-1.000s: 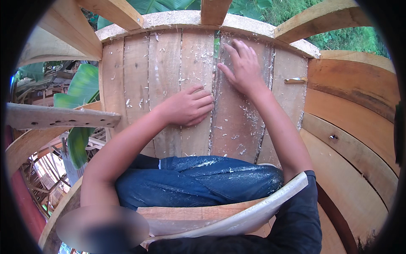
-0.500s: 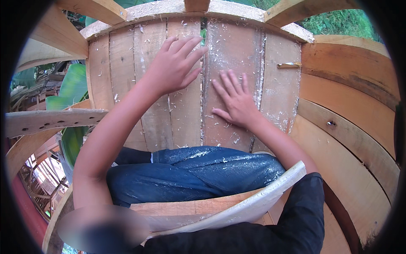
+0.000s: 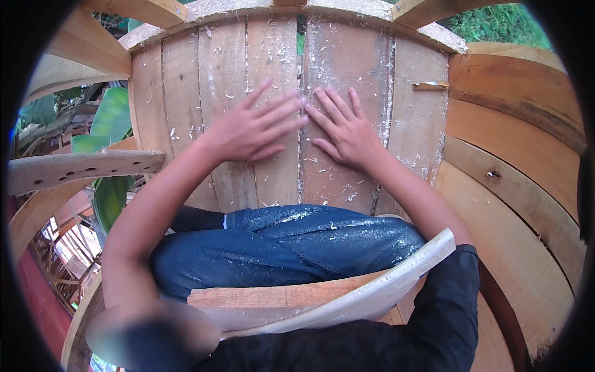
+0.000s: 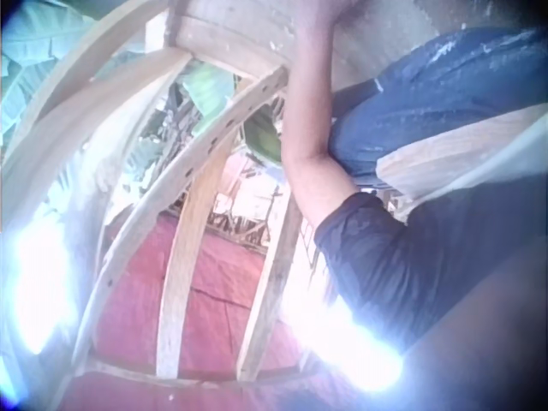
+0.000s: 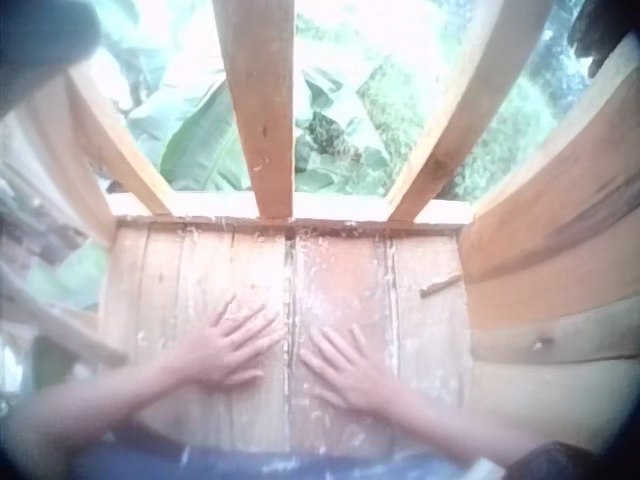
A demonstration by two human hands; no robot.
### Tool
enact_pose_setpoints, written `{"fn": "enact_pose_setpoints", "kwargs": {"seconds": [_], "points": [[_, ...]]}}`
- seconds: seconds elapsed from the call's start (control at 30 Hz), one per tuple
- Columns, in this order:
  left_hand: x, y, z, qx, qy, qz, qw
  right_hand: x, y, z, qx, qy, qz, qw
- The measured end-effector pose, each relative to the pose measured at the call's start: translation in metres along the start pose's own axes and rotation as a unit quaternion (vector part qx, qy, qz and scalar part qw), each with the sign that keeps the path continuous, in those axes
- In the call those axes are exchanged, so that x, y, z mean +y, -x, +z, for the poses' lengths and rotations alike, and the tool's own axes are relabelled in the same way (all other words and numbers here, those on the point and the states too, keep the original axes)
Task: The person sits cross-legged on a wooden structure and repeatedly wipes the surface with both hands to remove sawdust and debris. They occasionally pick up small wood pieces and place them aside.
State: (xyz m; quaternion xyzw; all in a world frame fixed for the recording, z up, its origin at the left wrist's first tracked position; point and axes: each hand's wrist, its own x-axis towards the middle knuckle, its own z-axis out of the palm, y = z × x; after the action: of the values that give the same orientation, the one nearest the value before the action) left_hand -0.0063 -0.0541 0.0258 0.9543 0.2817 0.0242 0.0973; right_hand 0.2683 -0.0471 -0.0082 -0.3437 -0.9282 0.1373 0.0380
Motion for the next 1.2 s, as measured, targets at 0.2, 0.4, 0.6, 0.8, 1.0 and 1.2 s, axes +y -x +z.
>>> {"fn": "enact_pose_setpoints", "kwargs": {"seconds": [0.2,0.4,0.6,0.8,1.0,1.2], "points": [[0.053,0.014,0.033,-0.062,0.122,0.233,0.963,0.013,-0.033,-0.018,0.061,0.013,-0.041,0.997],[-0.005,0.008,0.021,0.024,-0.01,-0.068,0.997,0.002,0.052,-0.018,-0.184,-0.055,-0.247,0.95],[-0.017,0.012,-0.005,0.048,-0.054,-0.196,0.978,0.019,-0.006,-0.013,-0.039,0.025,-0.041,0.998],[0.023,0.004,0.026,-0.019,-0.034,-0.338,0.94,0.057,-0.043,-0.023,0.167,0.072,0.243,0.953],[0.004,-0.04,0.033,0.074,0.048,-0.095,0.992,0.024,-0.034,0.003,0.058,0.102,0.21,0.971],[-0.029,-0.007,0.026,0.154,-0.029,-0.38,0.912,0.008,-0.058,-0.005,0.046,0.004,0.049,0.998]]}}
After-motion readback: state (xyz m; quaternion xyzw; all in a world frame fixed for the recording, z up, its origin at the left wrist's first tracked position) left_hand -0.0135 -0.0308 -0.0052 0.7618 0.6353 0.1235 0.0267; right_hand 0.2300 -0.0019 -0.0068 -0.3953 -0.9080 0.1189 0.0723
